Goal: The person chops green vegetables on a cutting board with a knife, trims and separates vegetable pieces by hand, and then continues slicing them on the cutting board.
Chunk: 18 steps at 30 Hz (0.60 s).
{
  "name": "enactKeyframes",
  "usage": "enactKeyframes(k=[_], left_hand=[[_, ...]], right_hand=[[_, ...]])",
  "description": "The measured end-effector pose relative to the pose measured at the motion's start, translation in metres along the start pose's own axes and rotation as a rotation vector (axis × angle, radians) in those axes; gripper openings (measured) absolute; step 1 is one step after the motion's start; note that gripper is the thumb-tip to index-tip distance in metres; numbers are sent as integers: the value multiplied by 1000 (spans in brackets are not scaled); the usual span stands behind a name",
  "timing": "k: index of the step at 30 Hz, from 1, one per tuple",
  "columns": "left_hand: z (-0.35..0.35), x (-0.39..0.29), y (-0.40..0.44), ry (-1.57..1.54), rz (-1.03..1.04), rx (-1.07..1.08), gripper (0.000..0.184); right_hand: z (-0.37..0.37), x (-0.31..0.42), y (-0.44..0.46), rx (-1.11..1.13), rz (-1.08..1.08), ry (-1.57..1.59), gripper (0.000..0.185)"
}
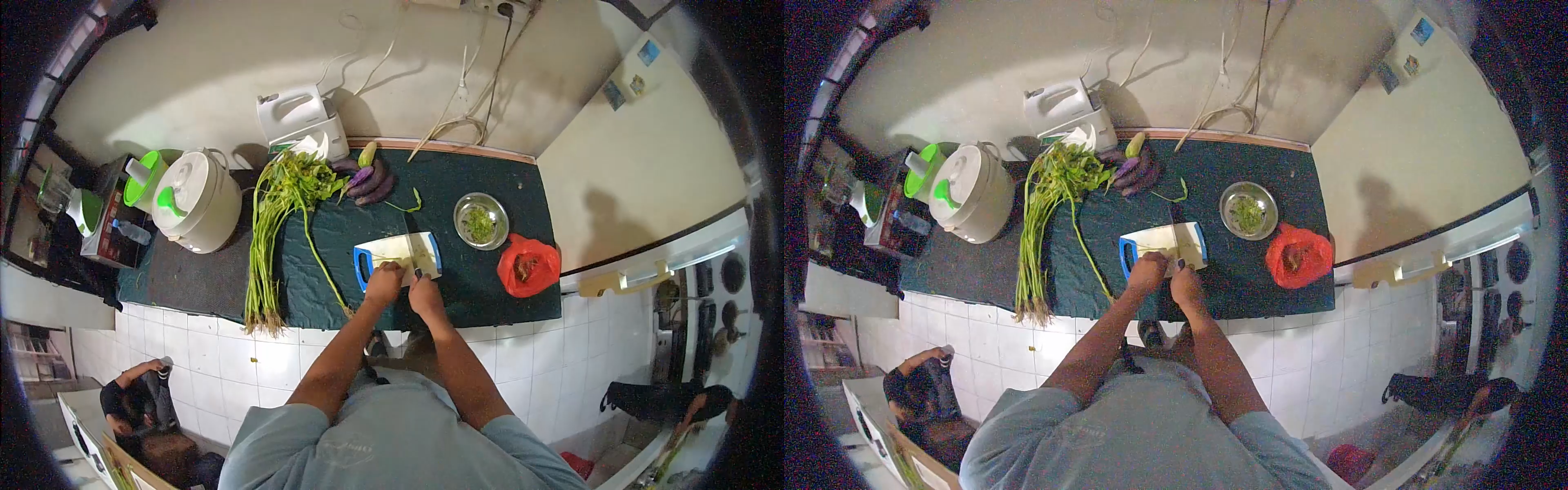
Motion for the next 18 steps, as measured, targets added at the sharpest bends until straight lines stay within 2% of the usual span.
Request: enactKeyframes(k=[2, 4, 7, 10, 14, 17, 18], left_hand=[[-1, 5, -12, -86, 28, -49, 25], [-13, 5, -22, -260, -58, -285, 24], [-28, 10, -25, -182, -125, -328, 23], [-39, 13, -16, -110, -222, -321, 21], [-31, 29, 2, -63, -185, -320, 20], [-24, 32, 15, -17, -113, -236, 18], [-21, 33, 20, 18, -131, -130, 18]], right_hand=[[5, -5, 8, -10, 3, -52, 39], [14, -9, 5, -22, 3, -19, 40], [33, -16, -11, -81, 16, 108, 42], [32, -13, -5, -51, 28, 72, 40], [17, -3, 9, -44, 33, -33, 40], [14, -14, -1, -41, -32, -91, 39], [16, -21, -8, -51, -38, -77, 39]])
Point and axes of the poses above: each hand's wrist, its own y-axis towards the middle knuckle, its own z-axis out of the palm, x = y × z, the point moved 2 cm from there along y, towards the middle knuckle, and after that the axes turned 12 degrees about z, right-handed, at the moved point
